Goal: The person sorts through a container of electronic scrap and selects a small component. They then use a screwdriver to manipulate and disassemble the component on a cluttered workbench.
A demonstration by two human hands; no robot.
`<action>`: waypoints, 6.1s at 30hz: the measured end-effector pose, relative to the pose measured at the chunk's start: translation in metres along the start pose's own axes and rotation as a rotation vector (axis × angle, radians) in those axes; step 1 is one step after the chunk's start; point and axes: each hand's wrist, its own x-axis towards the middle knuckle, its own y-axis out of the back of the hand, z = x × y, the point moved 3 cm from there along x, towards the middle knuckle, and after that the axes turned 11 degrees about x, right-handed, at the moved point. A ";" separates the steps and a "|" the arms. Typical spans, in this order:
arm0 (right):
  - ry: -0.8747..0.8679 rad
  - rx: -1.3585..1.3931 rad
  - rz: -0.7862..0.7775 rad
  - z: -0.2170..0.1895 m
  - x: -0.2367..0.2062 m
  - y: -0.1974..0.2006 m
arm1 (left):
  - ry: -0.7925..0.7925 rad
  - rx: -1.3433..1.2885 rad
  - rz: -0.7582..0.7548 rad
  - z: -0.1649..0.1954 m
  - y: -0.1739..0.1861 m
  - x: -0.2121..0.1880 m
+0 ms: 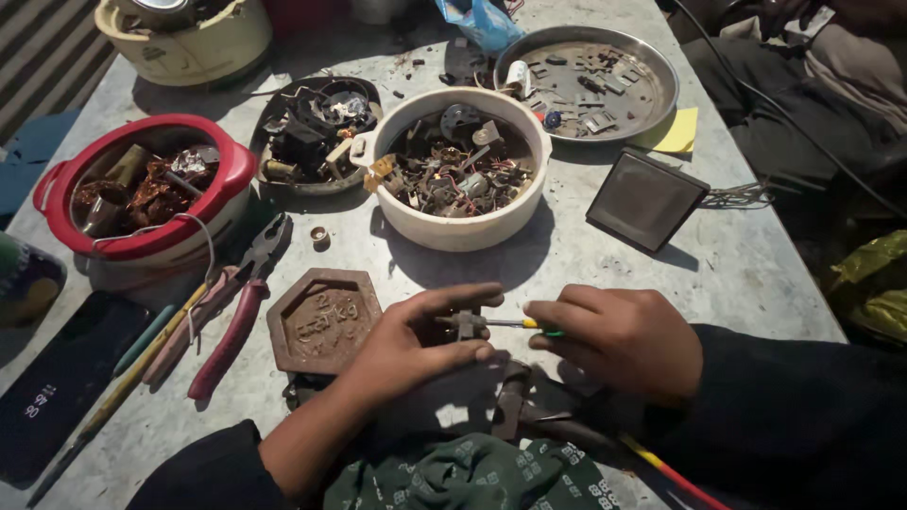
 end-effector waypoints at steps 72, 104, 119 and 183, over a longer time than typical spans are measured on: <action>0.132 0.078 0.186 -0.002 0.018 0.010 | -0.157 0.630 0.342 0.011 0.009 -0.003; -0.046 -0.144 -0.073 0.014 0.018 0.005 | -0.294 0.811 0.458 0.034 0.018 -0.014; -0.016 -0.095 -0.070 0.013 0.021 0.002 | -0.451 0.949 0.446 0.035 0.026 -0.020; -0.007 0.379 -0.124 -0.016 0.005 -0.022 | -0.204 0.191 0.455 -0.010 -0.019 -0.011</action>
